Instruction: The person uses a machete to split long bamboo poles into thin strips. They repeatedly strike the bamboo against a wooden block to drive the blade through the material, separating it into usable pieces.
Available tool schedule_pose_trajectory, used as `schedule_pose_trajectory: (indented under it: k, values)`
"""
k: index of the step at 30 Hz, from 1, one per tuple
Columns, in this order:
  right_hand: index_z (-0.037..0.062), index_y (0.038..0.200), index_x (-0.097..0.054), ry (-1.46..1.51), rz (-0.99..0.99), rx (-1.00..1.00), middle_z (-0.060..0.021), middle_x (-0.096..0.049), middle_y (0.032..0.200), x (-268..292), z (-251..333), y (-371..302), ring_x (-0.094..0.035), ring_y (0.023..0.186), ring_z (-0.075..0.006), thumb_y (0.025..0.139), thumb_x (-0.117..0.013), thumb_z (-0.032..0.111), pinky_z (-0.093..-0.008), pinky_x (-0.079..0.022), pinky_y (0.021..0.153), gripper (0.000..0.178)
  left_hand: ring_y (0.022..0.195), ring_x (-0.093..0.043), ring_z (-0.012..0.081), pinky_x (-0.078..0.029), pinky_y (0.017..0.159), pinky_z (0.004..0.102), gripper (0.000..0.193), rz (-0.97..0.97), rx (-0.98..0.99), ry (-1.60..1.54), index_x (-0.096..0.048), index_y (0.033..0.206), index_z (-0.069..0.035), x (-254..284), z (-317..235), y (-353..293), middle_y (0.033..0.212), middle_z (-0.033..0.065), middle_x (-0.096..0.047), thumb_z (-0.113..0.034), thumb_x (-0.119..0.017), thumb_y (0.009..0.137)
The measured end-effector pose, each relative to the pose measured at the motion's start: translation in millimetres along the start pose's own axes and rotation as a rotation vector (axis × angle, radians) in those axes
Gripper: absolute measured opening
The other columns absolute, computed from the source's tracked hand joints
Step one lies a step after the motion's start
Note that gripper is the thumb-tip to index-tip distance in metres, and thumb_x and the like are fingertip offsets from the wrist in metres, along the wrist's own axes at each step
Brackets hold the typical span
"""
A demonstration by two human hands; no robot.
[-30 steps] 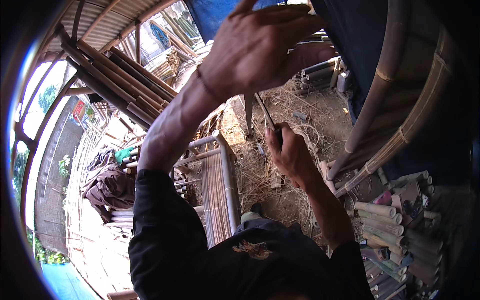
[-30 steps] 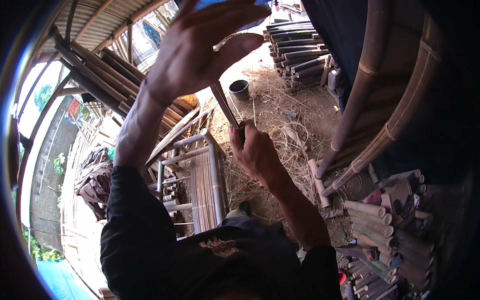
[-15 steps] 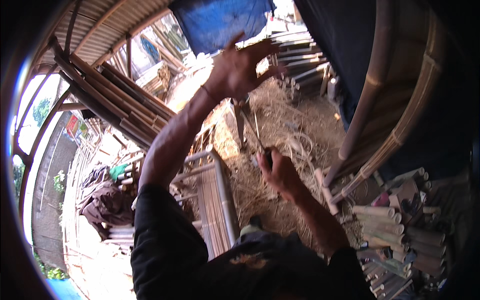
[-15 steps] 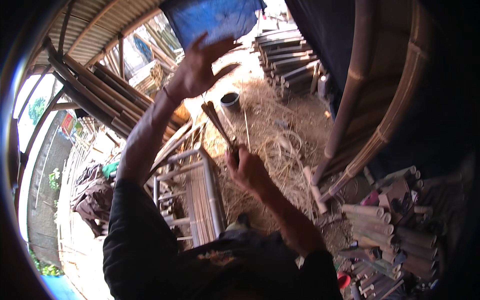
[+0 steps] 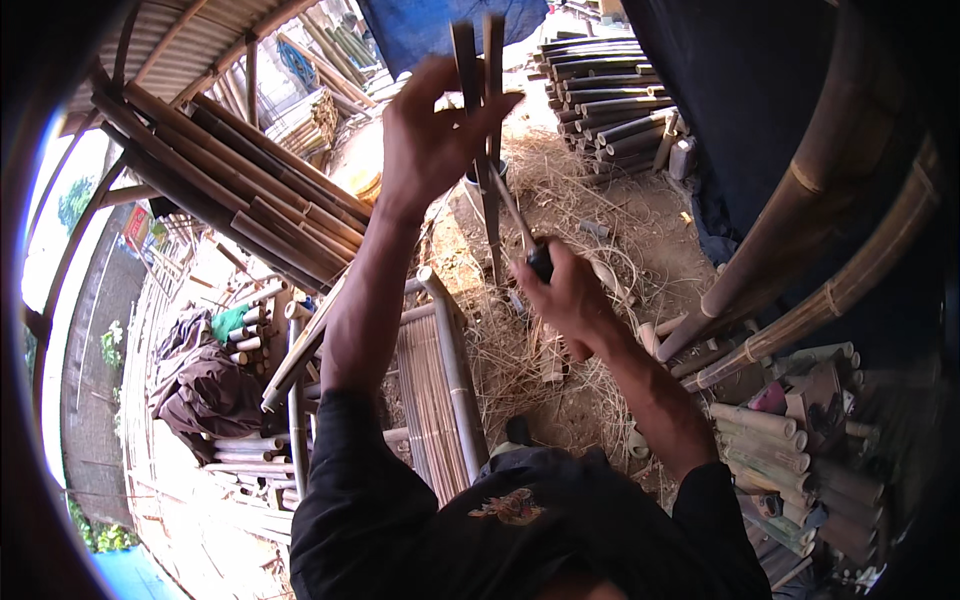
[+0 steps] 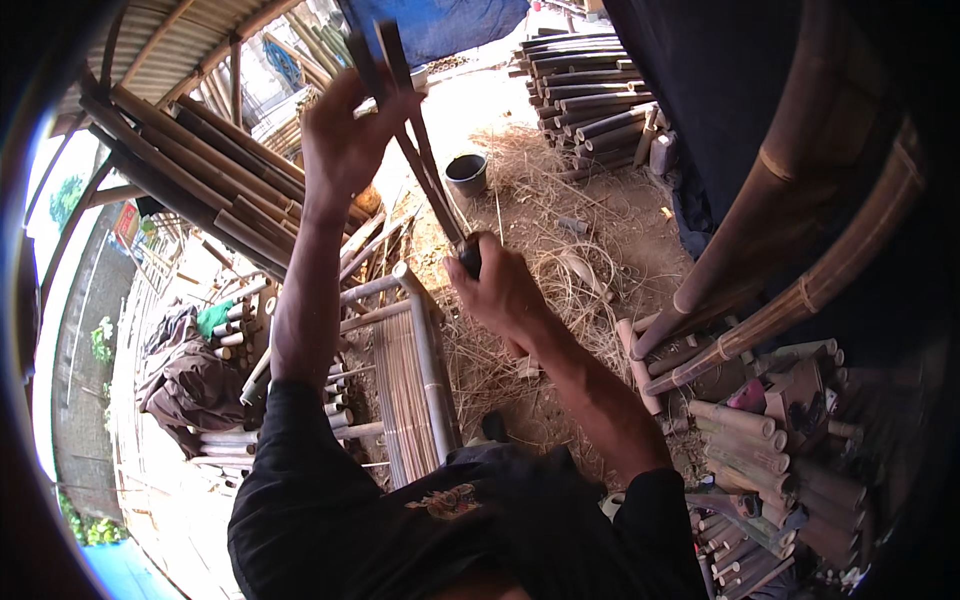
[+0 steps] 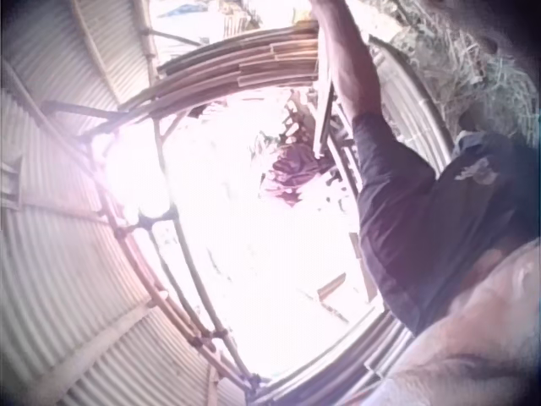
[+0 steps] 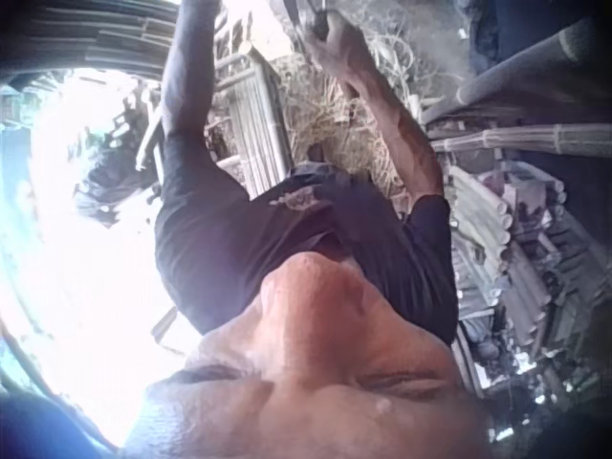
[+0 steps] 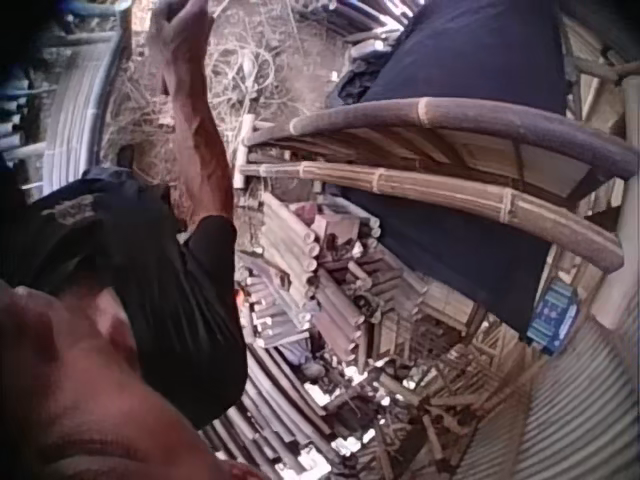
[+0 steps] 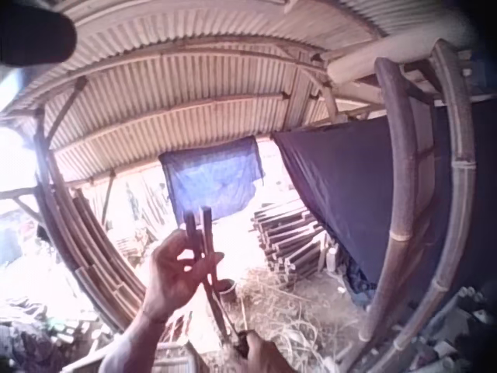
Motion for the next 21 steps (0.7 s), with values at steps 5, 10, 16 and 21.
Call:
schedule_pose_trajectory:
  k: [5,10,16,21]
  values:
    - [-0.0064,0.103,-0.049,-0.2,-0.044,-0.059,-0.0213,-0.066,0.077,17.4,50.3,75.6,-0.069,0.067,-0.0295,0.096,-0.05,0.027,-0.0358,-0.056,0.054,0.034,0.062,-0.056,0.0069,-0.044,0.059,0.0228,0.024,-0.201,0.127,-0.105,-0.07,0.081,-0.002,19.3,70.1,79.9,0.064,-0.0004,-0.062,-0.026,-0.074,0.082]
    - [-0.0065,0.098,-0.051,-0.454,-0.097,0.068,-0.021,-0.066,0.075,4.7,77.8,122.1,-0.068,0.067,-0.0336,0.097,-0.05,0.026,-0.0395,-0.055,0.059,0.033,0.058,-0.054,0.0091,-0.042,0.054,0.0266,0.017,-0.295,0.195,-0.165,-0.072,0.078,0.0,30.4,110.8,110.7,0.063,0.0016,-0.063,-0.016,-0.076,0.075]
    - [-0.0048,0.087,-0.058,-0.048,-0.114,-0.062,-0.0139,-0.063,0.064,-110.9,-10.9,207.4,-0.063,0.053,-0.0239,0.093,-0.056,0.032,-0.0327,-0.05,0.044,0.038,0.06,-0.054,0.0086,-0.043,0.057,0.0253,0.014,-0.338,0.151,-0.287,-0.071,0.077,0.0,65.7,115.0,93.2,0.066,0.0011,-0.063,-0.013,-0.076,0.077]
    - [-0.0013,0.092,-0.059,-0.199,0.169,-0.525,-0.0028,-0.049,0.056,-236.0,-209.2,202.0,-0.046,0.043,-0.0121,0.095,-0.052,0.032,-0.027,-0.035,0.034,0.034,0.076,-0.061,0.01,-0.047,0.071,0.0246,0.026,-0.279,0.229,-0.247,-0.069,0.091,0.001,105.5,131.7,82.2,0.077,0.0037,-0.066,-0.02,-0.078,0.078]
Point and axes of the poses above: each hand's wrist, its own y-axis towards the middle knuckle, its own x-axis out of the back of the hand, z = x × y, the point moved 5 cm from there along y, towards the middle knuckle
